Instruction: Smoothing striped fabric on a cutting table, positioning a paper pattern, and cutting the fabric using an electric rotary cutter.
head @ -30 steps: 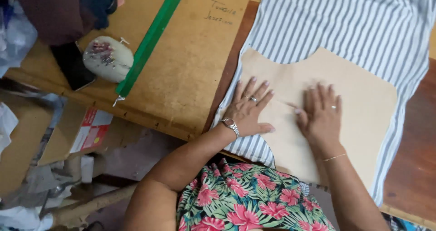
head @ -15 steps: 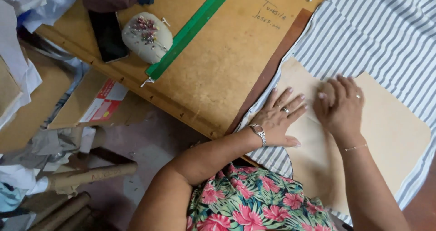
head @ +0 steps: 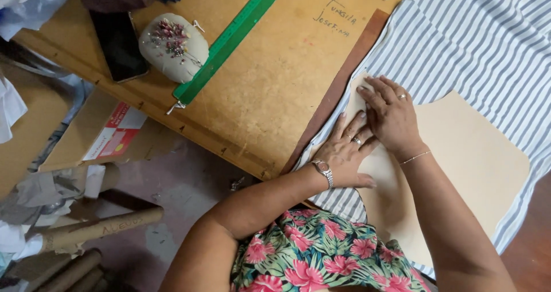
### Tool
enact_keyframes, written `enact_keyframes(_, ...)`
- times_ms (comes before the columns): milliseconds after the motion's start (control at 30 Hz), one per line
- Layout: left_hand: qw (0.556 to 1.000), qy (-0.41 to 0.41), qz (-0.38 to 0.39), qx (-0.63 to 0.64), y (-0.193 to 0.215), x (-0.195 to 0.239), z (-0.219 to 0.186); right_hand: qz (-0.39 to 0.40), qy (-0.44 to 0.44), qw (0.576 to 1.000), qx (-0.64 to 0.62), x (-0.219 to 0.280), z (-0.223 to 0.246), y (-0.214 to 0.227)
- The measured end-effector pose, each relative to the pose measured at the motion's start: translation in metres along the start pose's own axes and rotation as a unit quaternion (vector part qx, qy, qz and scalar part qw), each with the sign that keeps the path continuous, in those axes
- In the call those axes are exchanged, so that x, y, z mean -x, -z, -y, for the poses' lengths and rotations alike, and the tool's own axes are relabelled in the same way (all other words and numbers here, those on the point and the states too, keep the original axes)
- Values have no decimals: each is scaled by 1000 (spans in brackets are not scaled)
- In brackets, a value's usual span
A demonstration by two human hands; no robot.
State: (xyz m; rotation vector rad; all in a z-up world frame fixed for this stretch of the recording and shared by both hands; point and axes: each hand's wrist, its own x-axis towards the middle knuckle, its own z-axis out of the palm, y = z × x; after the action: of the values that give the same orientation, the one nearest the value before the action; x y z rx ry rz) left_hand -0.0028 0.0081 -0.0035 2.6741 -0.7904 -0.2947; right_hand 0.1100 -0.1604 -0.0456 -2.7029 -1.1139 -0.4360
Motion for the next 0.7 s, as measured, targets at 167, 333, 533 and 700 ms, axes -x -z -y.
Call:
enact_keyframes(167, 1000, 1, 10, 13, 14, 1, 0, 60, -60, 996, -41, 5, 5, 5)
enact_keyframes(333, 999, -2, 30, 17, 9, -4, -3, 69, -171, 977, -103, 44, 46, 38)
enact_keyframes(533, 998, 6, 44, -37, 4, -5, -4, 143, -309, 940, -3, 156, 79, 76)
enact_keyframes(700, 997, 21, 63, -45, 6, -6, -6, 172, -426, 887, 40, 258, 68, 111)
